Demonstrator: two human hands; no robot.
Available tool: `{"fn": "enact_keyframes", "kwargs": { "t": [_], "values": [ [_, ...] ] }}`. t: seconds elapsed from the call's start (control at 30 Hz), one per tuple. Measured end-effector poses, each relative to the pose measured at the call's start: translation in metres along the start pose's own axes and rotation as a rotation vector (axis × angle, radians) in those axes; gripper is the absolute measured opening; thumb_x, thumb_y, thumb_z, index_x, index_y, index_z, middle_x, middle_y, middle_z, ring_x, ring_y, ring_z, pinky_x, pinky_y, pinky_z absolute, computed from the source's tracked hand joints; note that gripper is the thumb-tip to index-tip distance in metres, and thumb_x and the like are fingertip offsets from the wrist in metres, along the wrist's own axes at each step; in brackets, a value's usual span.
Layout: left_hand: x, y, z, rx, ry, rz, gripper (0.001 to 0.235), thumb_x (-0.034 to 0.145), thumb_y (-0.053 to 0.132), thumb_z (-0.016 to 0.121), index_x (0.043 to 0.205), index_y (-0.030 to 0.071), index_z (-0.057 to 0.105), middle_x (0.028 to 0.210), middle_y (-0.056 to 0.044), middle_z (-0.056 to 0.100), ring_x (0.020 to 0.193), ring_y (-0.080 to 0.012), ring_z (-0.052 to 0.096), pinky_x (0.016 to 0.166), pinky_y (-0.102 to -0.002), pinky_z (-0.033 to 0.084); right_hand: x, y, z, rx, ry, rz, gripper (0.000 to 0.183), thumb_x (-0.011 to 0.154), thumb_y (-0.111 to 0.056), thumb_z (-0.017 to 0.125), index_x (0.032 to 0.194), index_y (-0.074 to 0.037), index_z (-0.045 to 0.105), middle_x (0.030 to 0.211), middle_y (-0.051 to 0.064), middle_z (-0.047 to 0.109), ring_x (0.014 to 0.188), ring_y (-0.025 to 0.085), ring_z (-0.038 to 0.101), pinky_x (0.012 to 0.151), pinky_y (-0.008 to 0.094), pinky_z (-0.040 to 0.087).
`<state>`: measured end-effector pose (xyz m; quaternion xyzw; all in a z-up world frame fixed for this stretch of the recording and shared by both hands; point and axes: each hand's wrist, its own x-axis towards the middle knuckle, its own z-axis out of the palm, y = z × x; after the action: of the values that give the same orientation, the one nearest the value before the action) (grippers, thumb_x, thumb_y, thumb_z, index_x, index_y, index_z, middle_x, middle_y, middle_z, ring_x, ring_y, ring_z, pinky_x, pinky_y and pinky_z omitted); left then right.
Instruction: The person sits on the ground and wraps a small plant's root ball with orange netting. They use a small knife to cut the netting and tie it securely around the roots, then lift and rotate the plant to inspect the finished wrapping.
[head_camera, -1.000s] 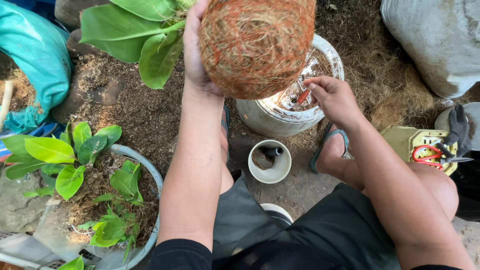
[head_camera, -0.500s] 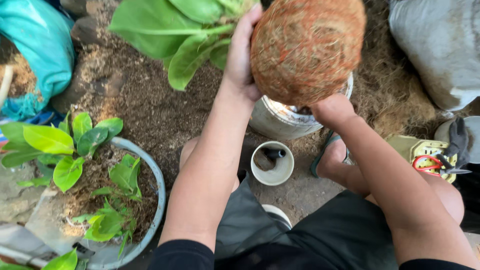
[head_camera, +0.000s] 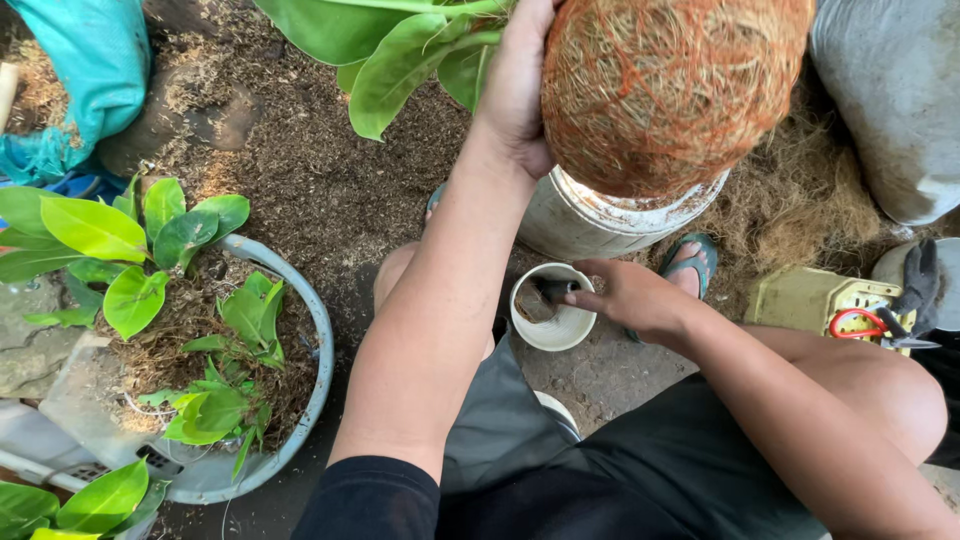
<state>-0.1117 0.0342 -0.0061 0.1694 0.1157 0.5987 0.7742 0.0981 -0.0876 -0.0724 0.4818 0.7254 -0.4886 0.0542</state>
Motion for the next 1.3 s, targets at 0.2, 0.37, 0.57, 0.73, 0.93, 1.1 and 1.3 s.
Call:
{"fn": "enact_keyframes", "kwargs": {
  "t": [0.2, 0.37, 0.57, 0.73, 0.93, 1.1, 1.3],
  "values": [
    [-0.001, 0.01, 0.009, 0.011, -0.065, -0.089, 0.042, 0.106, 0.035, 0.055, 0.118, -0.002, 0.07, 0.109, -0.014, 0.075, 0.097, -0.0237, 0.073, 0.09, -0.042, 0.06, -0.026, 0.005, -0.041, 0.575, 0.078, -0.151, 0.028, 0.101, -0.016, 0.064, 0.115, 0.007, 0.072, 0.126, 0.016, 0.074, 0.116, 0.021, 0.068, 0.103, 0.036, 0.051],
    [-0.007, 0.013, 0.013, 0.037, -0.079, -0.092, 0.044, 0.106, 0.036, 0.054, 0.12, -0.002, 0.069, 0.11, -0.014, 0.076, 0.098, -0.0229, 0.074, 0.09, -0.041, 0.06, -0.052, 0.009, -0.052, 1.029, 0.167, -0.083, 0.023, 0.106, -0.016, 0.056, 0.112, 0.003, 0.067, 0.11, 0.016, 0.072, 0.098, 0.024, 0.07, 0.09, 0.037, 0.056],
    [-0.016, 0.028, 0.019, 0.021, -0.133, -0.06, 0.044, 0.106, 0.037, 0.052, 0.122, -0.002, 0.068, 0.113, -0.016, 0.075, 0.103, -0.0252, 0.074, 0.095, -0.043, 0.061, -0.048, 0.03, -0.009, 0.734, 0.235, -0.021, 0.022, 0.103, -0.016, 0.059, 0.111, 0.001, 0.07, 0.107, 0.014, 0.075, 0.096, 0.02, 0.069, 0.089, 0.034, 0.055],
    [-0.021, 0.041, 0.029, 0.075, -0.097, 0.091, 0.044, 0.108, 0.039, 0.051, 0.12, 0.0, 0.068, 0.116, -0.016, 0.074, 0.106, -0.0253, 0.073, 0.094, -0.044, 0.06, -0.015, 0.055, 0.044, 0.501, 0.331, -0.031, 0.025, 0.101, -0.018, 0.059, 0.111, 0.002, 0.07, 0.117, 0.01, 0.075, 0.11, 0.017, 0.067, 0.099, 0.031, 0.051],
    [-0.014, 0.043, 0.02, 0.056, -0.034, 0.191, 0.047, 0.103, 0.041, 0.046, 0.113, 0.001, 0.067, 0.108, -0.013, 0.074, 0.101, -0.0254, 0.074, 0.089, -0.047, 0.061, 0.006, 0.108, 0.098, 0.179, 0.148, 0.216, 0.026, 0.099, -0.024, 0.062, 0.11, -0.003, 0.072, 0.107, 0.016, 0.074, 0.099, 0.028, 0.071, 0.092, 0.037, 0.052],
    [-0.012, 0.061, -0.002, 0.035, -0.187, 0.434, 0.042, 0.112, 0.038, 0.044, 0.113, 0.003, 0.066, 0.108, -0.011, 0.071, 0.099, -0.0228, 0.073, 0.084, -0.043, 0.06, 0.009, 0.124, 0.127, 0.237, 0.246, 0.046, 0.025, 0.097, -0.02, 0.061, 0.102, 0.001, 0.074, 0.108, 0.018, 0.073, 0.108, 0.03, 0.067, 0.093, 0.039, 0.049],
    [-0.02, 0.071, -0.006, 0.014, -0.189, 0.478, 0.043, 0.113, 0.039, 0.04, 0.111, 0.004, 0.065, 0.105, -0.009, 0.071, 0.1, -0.0222, 0.073, 0.083, -0.042, 0.061, -0.01, 0.086, 0.116, 0.369, 0.064, 0.149, 0.029, 0.102, -0.024, 0.051, 0.114, -0.005, 0.07, 0.088, 0.005, 0.078, 0.085, 0.018, 0.066, 0.082, 0.033, 0.051]
  ]
}}
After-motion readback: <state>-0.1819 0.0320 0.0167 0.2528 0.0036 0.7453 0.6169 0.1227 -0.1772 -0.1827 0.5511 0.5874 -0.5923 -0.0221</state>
